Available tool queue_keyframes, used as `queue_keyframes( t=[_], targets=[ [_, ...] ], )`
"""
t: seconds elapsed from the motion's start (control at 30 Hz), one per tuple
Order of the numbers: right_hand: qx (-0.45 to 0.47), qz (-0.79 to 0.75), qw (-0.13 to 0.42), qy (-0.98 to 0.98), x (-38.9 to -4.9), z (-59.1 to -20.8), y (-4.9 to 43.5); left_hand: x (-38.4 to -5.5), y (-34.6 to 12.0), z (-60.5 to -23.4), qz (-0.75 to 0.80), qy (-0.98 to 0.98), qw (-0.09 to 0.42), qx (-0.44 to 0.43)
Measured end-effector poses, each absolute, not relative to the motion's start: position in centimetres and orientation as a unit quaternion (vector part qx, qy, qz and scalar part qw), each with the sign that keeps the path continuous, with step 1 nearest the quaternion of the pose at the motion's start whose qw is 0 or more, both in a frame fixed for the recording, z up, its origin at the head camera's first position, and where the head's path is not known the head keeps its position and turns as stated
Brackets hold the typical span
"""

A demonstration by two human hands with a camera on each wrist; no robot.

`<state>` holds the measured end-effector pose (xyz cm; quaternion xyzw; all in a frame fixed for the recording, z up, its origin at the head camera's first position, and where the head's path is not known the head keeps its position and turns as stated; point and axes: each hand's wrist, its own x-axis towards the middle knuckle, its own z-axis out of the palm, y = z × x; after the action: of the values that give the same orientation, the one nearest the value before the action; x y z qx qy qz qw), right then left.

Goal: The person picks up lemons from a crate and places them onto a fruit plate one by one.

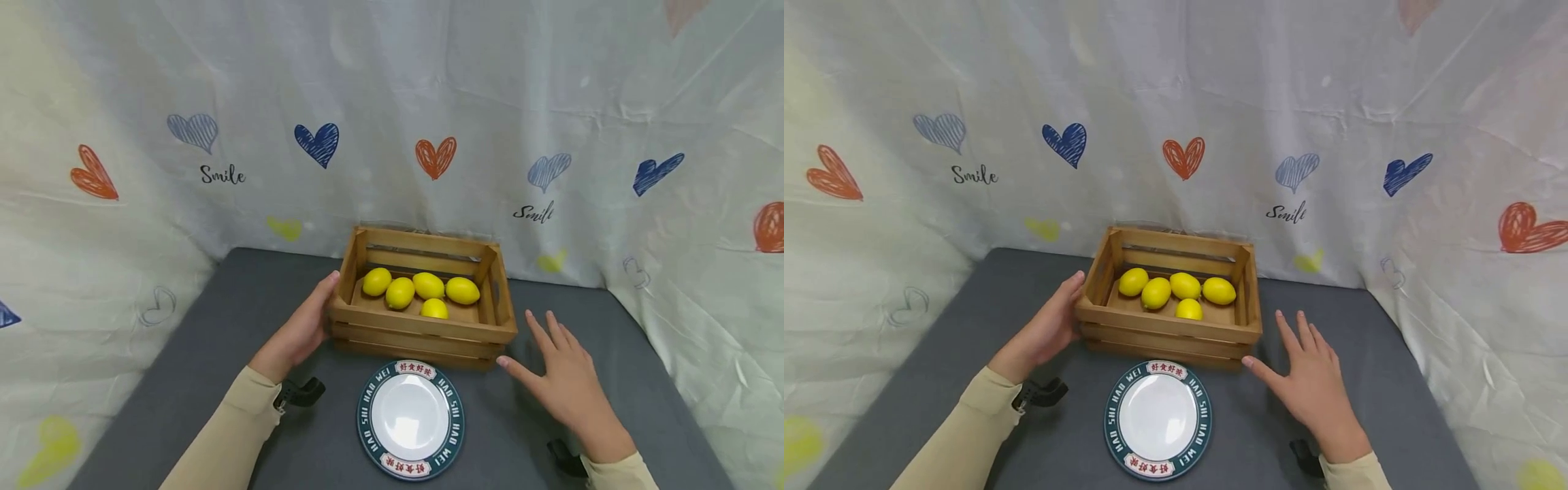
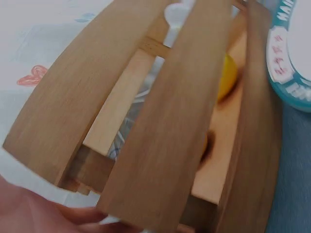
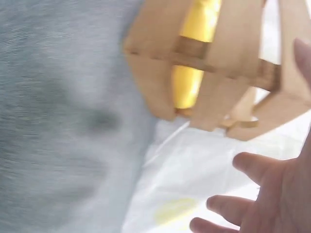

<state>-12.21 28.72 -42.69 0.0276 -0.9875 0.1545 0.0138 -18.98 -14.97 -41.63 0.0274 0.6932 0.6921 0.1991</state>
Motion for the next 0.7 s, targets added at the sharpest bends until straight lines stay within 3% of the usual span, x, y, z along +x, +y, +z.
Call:
queue_keyframes(
  t=[0.27,0.7],
  targets=[
    [0.053,0.132,0.03,-0.989,-13.4,-37.1,27.6,-20.1,-14.0,-43.1,0.734,0.654,0.184,-0.009],
    [0.25,0.115,0.03,-0.961,-19.4,-29.8,20.1,-19.8,-13.6,-44.8,0.747,0.646,0.157,-0.014]
  ],
)
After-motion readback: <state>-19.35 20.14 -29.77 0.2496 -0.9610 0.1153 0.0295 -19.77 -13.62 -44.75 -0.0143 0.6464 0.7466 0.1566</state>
